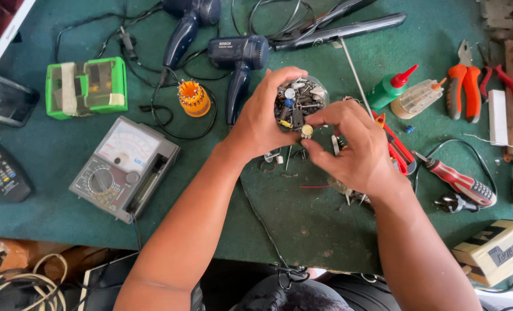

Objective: The person holds a blue hair dryer and uses a screwdriver to remove screws from the casing. They then open the hair dryer to access the internal components and search through a container of small parts.

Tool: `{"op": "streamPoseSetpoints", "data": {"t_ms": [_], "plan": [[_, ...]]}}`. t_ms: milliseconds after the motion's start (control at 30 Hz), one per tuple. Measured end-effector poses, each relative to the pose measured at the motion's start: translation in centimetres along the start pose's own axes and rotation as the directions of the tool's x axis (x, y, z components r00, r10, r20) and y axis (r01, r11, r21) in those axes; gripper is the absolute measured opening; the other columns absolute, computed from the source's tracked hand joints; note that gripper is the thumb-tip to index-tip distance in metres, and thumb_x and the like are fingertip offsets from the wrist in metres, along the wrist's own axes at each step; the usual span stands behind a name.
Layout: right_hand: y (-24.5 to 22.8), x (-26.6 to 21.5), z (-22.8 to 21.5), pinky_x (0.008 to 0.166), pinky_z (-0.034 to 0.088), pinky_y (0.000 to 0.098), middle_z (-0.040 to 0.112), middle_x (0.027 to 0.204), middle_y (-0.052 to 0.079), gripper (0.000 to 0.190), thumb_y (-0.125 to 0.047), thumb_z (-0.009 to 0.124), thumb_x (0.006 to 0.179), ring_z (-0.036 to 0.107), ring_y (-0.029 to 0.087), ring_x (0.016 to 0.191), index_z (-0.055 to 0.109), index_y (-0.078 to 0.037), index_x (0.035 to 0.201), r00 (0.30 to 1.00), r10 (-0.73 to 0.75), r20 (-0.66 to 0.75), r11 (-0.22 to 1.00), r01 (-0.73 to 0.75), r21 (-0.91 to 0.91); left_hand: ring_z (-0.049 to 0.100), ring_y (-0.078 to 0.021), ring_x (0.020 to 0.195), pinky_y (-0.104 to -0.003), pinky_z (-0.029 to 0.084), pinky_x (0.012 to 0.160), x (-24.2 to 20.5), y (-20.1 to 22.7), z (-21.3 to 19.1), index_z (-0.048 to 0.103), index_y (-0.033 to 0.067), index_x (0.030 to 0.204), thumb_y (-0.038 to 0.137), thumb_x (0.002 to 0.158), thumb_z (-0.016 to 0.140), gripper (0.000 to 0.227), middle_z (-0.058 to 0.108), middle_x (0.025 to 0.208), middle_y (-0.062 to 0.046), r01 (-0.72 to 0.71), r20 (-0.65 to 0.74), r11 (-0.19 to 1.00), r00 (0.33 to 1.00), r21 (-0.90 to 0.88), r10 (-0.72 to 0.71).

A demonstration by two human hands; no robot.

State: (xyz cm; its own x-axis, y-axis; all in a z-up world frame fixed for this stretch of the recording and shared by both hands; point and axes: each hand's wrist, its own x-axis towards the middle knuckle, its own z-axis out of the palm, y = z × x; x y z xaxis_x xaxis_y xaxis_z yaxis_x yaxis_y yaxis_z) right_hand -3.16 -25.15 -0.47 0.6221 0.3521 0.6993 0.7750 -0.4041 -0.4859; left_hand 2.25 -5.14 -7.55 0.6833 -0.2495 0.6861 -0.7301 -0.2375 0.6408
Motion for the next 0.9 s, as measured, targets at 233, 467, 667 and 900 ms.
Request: {"op": "streamPoseSetpoints", "data": {"t_ms": [233,467,667,900], "plan": [[-2.5,0.5,-2.1,0.07,0.057,0.0548,0.073,0.095,0.025,0.018,-0.002,0.083,0.089,0.07,0.049,0.081,0.074,0.004,0.103,0.97,-0.076,0.232,0.995,0.057,0.088,0.061,-0.0423,0.142,-0.077,0.026,0.126,0.2,-0.5,-0.3,0.041,0.0175,0.157,0.031,0.084,0.101,0.096,0.055,0.155,-0.006,-0.024,0.015,0.999,1.0,-0.035,0.025],[-2.9,0.3,-2.6,0.064,0.056,0.0569,0.072,0.093,0.03,0.022,-0.007,0.082,0.09,0.069,0.051,0.074,0.074,0.006,0.106,0.913,0.004,0.409,0.999,-0.022,0.039,0.062,-0.0385,0.141,-0.07,0.023,0.131,0.4,-0.1,-0.8,0.04,0.0217,0.158,0.019,0.083,0.103,0.099,0.053,0.158,-0.003,-0.041,0.048,0.999,0.998,-0.018,0.042],[-0.6,-0.7,-2.2,0.069,0.044,0.0344,0.074,0.112,0.017,0.017,-0.003,0.086,0.106,0.052,0.02,0.073,0.078,0.002,0.121,0.991,0.129,0.042,0.945,-0.11,-0.306,0.054,-0.032,0.15,-0.073,0.011,0.139,0.6,0.9,-1.4,0.041,0.0111,0.152,0.007,0.085,0.099,0.09,0.054,0.155,-0.009,0.009,0.215,1.0,0.977,-0.025,-0.003],[-0.4,-0.2,-1.2,0.09,0.051,0.0417,0.059,0.118,0.018,0.021,0.001,0.079,0.103,0.061,0.032,0.105,0.074,0.002,0.124,0.986,0.156,0.062,0.959,-0.136,-0.25,0.058,-0.0342,0.147,-0.071,0.013,0.138,0.7,1.3,-1.2,0.042,0.0098,0.149,0.002,0.084,0.095,0.084,0.058,0.152,-0.013,-0.073,0.247,0.997,0.967,0.005,0.069]]}}
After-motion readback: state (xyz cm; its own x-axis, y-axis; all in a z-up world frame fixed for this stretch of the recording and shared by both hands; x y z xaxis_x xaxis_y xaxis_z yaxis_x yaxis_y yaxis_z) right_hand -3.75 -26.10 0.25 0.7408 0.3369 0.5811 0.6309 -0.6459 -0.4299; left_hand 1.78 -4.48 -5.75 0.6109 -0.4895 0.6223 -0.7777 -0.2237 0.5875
